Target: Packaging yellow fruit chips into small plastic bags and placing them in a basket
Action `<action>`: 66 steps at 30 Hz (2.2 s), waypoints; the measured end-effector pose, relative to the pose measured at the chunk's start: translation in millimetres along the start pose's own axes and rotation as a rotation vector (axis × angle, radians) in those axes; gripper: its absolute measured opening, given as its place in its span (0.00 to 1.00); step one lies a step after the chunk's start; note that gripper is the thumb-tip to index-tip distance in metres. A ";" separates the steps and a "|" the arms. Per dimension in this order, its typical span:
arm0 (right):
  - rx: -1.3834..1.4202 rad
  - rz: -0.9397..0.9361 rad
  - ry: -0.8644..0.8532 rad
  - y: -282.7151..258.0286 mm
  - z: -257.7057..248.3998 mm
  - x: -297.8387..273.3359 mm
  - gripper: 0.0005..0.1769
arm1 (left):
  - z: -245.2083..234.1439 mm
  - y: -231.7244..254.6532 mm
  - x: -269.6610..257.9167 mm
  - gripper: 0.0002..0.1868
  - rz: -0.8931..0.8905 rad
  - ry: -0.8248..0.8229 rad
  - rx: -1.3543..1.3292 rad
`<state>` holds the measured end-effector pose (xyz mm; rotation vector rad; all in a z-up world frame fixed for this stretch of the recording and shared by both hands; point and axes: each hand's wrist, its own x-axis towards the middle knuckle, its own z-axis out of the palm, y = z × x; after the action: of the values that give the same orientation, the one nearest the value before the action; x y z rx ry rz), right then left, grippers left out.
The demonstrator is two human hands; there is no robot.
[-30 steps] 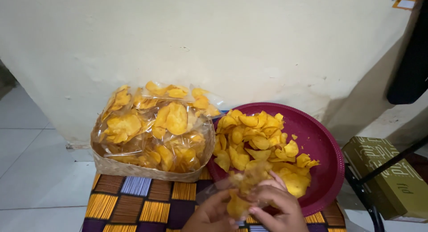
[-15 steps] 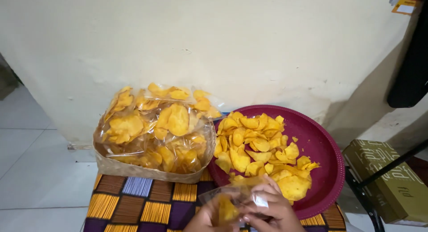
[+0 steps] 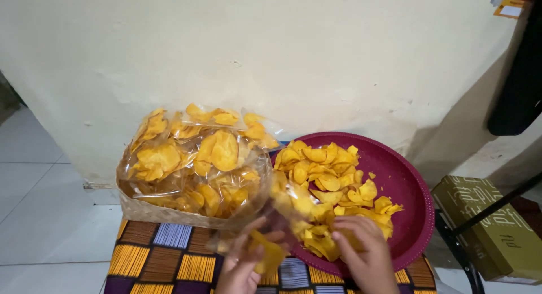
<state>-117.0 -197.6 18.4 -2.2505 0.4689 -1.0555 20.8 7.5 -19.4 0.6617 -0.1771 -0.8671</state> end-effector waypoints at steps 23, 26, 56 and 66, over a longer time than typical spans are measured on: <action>-0.748 0.317 -0.298 34.8 0.1 5.6 0.34 | -8.2 -6.5 10.4 0.42 0.064 0.071 -0.092; -0.551 0.183 -0.168 18.5 -3.7 2.6 0.21 | -7.7 -6.6 12.5 0.43 0.065 0.110 -0.092; -0.134 0.238 -0.734 -9.9 2.2 3.1 0.15 | -11.3 -15.5 13.4 0.42 0.444 0.202 -0.135; -0.038 0.188 -0.517 7.9 -4.8 -0.6 0.13 | -9.3 41.1 -21.5 0.42 1.035 0.366 -0.056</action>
<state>-121.5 -205.1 15.3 -2.3425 0.4632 -0.3494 37.2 47.0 0.6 0.5608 -0.1366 0.2438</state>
